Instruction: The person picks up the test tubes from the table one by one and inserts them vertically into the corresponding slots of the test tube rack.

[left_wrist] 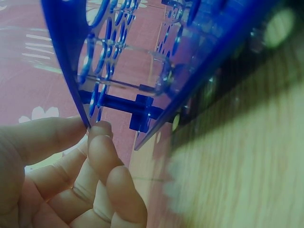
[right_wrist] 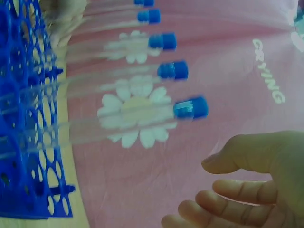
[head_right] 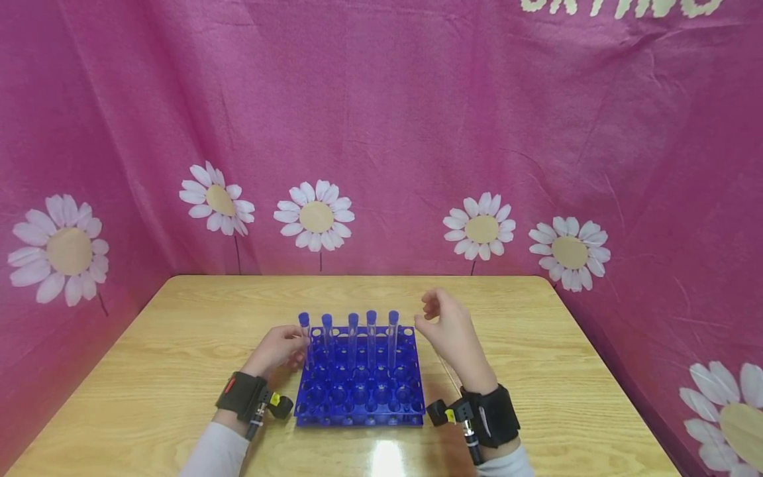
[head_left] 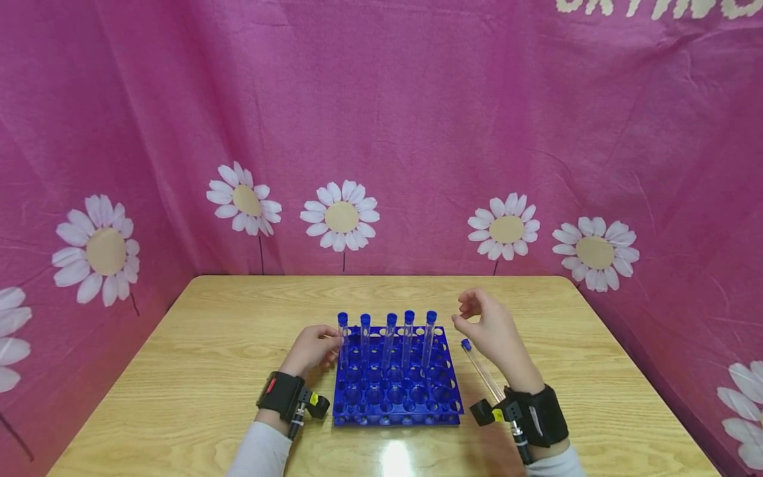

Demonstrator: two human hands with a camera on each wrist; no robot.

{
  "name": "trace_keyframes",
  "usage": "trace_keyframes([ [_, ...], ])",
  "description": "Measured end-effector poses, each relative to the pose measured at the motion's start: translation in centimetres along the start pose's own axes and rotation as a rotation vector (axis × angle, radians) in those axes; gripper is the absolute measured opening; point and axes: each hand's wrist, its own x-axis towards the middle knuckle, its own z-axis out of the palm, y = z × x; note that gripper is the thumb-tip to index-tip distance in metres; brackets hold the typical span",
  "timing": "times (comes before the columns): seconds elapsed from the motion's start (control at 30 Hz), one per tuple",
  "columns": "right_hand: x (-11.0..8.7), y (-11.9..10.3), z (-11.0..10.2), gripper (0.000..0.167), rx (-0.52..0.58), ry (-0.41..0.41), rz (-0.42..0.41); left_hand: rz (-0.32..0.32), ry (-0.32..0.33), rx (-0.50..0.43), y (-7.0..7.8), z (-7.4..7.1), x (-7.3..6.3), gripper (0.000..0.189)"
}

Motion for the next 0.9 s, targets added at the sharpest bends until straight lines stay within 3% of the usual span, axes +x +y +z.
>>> trace_keyframes([
  [0.3,0.9,2.8,0.3,0.03,-0.074,-0.021,0.076,0.002,-0.006,-0.002,-0.2,-0.1,0.1,0.015],
  [0.67,1.1,6.4,1.9,0.038,-0.148,-0.27,0.231,-0.008,-0.003,-0.003,0.0,0.0,-0.1,0.015],
  [0.9,1.2,7.7,2.7,0.041,-0.182,-0.349,0.274,-0.004,-0.004,0.004,0.0,0.0,-0.2,0.015],
])
